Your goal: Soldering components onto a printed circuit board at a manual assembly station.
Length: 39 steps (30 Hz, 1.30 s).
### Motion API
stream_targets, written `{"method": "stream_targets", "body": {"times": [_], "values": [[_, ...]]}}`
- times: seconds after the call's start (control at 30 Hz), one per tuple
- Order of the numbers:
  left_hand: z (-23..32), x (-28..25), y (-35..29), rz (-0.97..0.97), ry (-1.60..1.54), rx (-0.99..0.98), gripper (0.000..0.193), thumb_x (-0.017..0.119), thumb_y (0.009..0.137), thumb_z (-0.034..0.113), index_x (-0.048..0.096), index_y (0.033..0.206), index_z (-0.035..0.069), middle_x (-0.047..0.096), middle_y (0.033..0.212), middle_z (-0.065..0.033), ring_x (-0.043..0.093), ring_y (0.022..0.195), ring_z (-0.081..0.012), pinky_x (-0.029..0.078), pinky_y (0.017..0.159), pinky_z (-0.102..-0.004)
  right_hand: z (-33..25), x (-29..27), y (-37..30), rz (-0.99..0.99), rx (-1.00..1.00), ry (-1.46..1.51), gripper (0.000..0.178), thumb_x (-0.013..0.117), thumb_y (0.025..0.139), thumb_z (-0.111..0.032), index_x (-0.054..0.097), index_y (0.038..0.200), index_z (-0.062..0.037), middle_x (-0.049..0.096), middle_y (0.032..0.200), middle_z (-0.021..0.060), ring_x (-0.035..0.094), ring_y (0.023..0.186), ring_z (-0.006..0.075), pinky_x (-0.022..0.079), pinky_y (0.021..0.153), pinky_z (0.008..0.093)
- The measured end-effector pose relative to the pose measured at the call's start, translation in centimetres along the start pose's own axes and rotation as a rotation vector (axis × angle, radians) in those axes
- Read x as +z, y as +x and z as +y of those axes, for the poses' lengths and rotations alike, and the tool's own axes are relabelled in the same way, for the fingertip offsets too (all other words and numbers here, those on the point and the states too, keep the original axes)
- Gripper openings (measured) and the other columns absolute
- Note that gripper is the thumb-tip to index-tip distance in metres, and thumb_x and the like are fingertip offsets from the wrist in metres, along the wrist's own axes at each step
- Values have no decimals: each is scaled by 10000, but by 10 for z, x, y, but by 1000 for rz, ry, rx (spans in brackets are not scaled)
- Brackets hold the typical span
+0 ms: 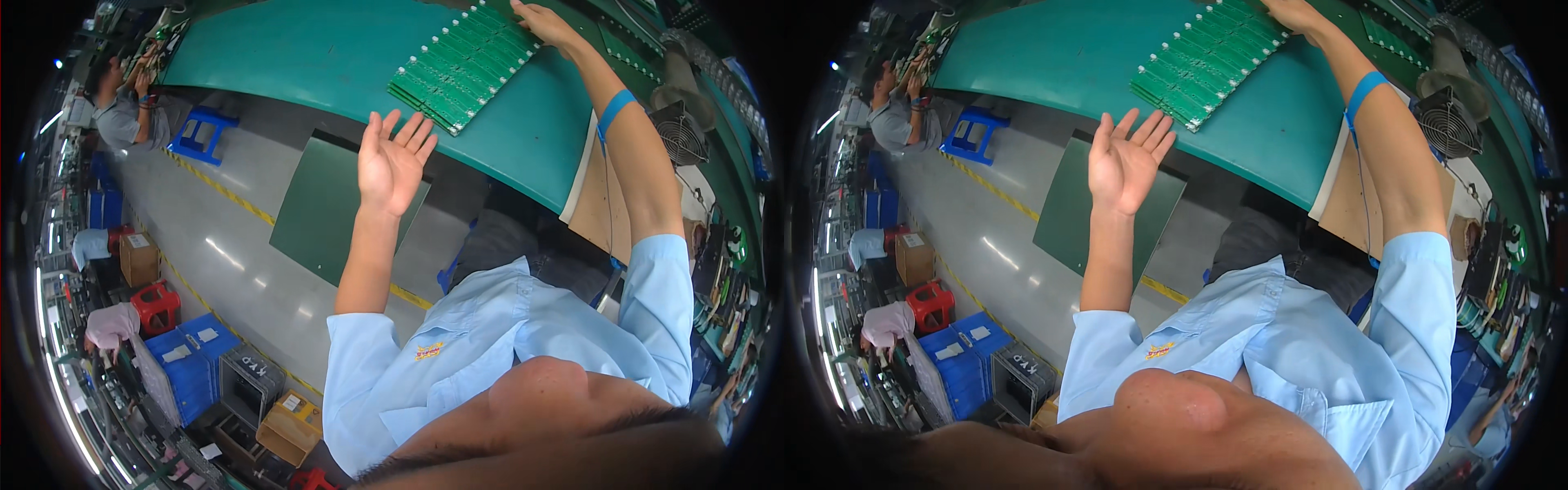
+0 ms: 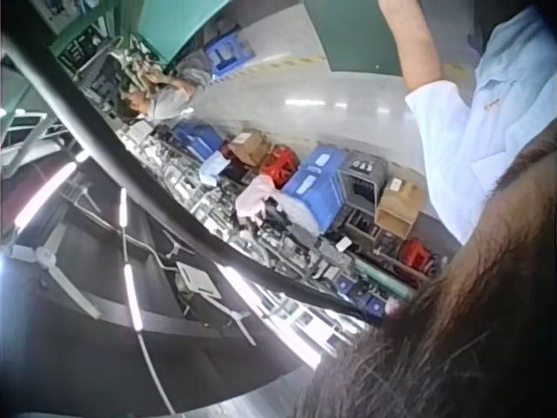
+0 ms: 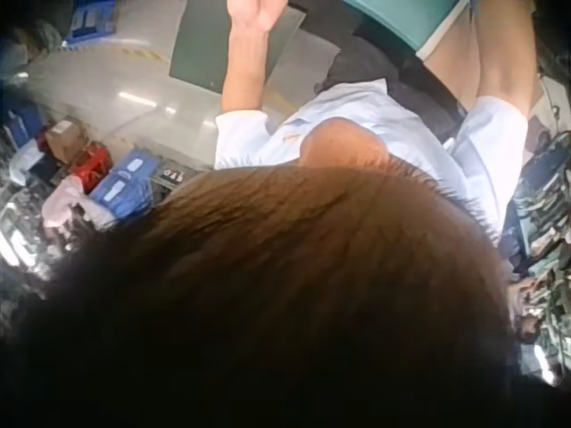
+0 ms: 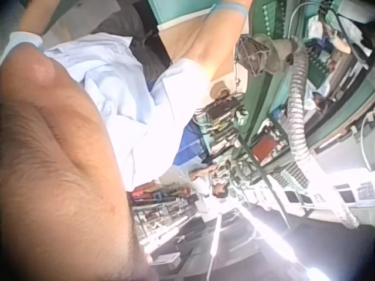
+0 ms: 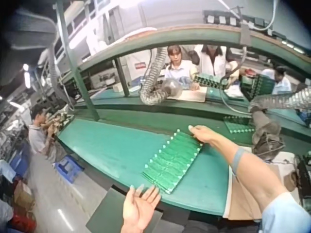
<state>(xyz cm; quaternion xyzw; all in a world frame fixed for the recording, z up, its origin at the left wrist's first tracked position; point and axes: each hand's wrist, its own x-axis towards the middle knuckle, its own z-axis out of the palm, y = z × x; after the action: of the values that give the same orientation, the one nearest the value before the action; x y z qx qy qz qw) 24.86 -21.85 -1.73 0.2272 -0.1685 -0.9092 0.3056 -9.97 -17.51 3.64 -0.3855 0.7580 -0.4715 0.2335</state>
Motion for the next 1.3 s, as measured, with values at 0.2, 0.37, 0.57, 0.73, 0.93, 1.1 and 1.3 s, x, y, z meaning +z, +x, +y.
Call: {"method": "stream_targets", "body": {"times": [0.2, 0.37, 0.57, 0.73, 0.93, 1.1, 1.3], "values": [[1, 3, 0, 19, 37, -4, 532, 545, 1121, 417, 453, 1408, -22, 377, 1546, -399, 420, 1487, -488, 351, 1254, -610, 2, 3, 13, 72, 50, -32, 545, 652, 1056, -474, 683, 1278, 23, 734, 1091, 128, 686, 949, 218, 563, 862, 340], [-1, -4, 2, -15, 42, 7, 520, 560, 1121, 431, 467, 1413, 11, 418, 1527, -354, 468, 1452, -443, 397, 1215, -577, 9, -4, 21, 94, 67, -55, 537, 643, 1058, -474, 691, 1265, 19, 736, 1082, 123, 688, 948, 219, 563, 863, 343], [-5, 8, 2, 31, 78, 88, 578, 493, 1143, 390, 373, 1482, -62, 292, 1598, -438, 374, 1517, -514, 326, 1275, -626, 19, -6, 32, 70, 56, -70, 528, 632, 1061, -475, 700, 1248, 14, 738, 1070, 118, 691, 947, 220, 564, 865, 346], [-6, 10, 1, 61, 88, 124, 688, 490, 1143, 387, 240, 1571, -90, 224, 1622, -451, 318, 1545, -533, 296, 1293, -633, 31, 1, 38, 30, 43, -71, 521, 623, 1064, -475, 708, 1234, 10, 740, 1061, 113, 694, 946, 221, 565, 866, 350], [-10, 2, 15, 77, 128, 174, 775, 491, 1141, 391, 128, 1615, -102, 181, 1635, -459, 274, 1565, -543, 274, 1306, -638, 67, 11, 66, -12, 37, -81, 515, 613, 1067, -475, 717, 1218, 6, 742, 1049, 108, 697, 945, 221, 566, 868, 353], [-16, -13, 30, 77, 151, 206, 794, 489, 1140, 393, 95, 1625, -97, 166, 1639, -461, 260, 1572, -542, 274, 1308, -637, 89, 22, 85, -32, 20, -92, 511, 604, 1070, -476, 725, 1204, 2, 744, 1039, 103, 699, 944, 222, 566, 869, 356], [-20, -36, 47, 120, 163, 267, 718, 535, 1128, 430, 258, 1534, -94, 297, 1568, -432, 362, 1513, -512, 330, 1277, -629, 93, 43, 90, -41, -17, -103, 507, 593, 1073, -476, 734, 1188, -2, 746, 1028, 98, 702, 943, 223, 567, 871, 360]]}}
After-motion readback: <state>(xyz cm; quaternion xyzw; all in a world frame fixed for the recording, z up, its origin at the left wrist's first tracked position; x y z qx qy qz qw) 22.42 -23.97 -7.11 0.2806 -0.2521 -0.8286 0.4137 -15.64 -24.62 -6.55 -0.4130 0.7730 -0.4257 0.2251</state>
